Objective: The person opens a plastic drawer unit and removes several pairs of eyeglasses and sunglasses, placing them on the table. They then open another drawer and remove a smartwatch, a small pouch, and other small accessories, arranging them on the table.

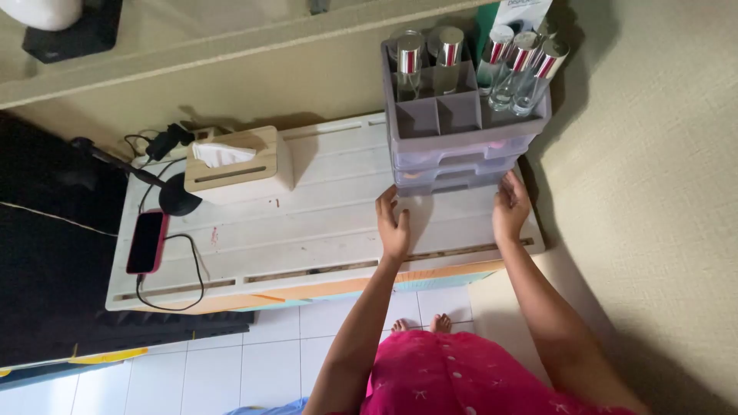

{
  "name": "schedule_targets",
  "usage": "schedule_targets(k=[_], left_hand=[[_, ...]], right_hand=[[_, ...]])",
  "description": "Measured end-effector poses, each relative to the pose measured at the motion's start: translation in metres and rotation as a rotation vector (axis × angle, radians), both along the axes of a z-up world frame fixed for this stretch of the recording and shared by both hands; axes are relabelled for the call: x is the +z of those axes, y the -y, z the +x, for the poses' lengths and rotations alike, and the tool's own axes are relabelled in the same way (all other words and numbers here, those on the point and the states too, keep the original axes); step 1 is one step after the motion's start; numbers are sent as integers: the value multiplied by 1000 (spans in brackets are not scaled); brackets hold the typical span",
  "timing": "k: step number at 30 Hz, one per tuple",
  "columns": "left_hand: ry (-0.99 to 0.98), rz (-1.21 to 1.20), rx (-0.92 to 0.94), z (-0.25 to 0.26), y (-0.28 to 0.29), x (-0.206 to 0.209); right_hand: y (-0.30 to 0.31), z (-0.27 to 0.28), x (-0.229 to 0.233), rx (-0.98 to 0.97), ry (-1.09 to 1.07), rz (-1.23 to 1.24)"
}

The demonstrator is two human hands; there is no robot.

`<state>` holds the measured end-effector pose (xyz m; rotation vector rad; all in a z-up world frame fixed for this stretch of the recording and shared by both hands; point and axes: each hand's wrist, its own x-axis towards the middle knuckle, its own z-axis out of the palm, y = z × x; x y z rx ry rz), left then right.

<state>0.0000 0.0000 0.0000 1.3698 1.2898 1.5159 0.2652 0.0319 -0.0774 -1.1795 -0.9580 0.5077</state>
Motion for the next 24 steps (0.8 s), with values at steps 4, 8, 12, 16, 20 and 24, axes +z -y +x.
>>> schedule_targets(k=[4, 8, 12, 16, 20, 24], left_hand=[[-31, 11, -23, 0, 0, -4], [-110, -30, -25, -5, 15, -10], [-176, -96, -40, -13, 29, -14], [-217, -36, -82, -16, 52, -1], [-239, -31, -129, -19, 73, 11], [-264, -8, -141, -19, 80, 17]], right_hand=[[8, 4, 20, 4, -105, -48], [49, -7, 62, 0, -14, -178], [80, -8, 73, -14, 148, -256], [100, -5, 74, -41, 144, -253], [112, -6, 89, -66, 159, -240], [122, -2, 99, -36, 215, -255]])
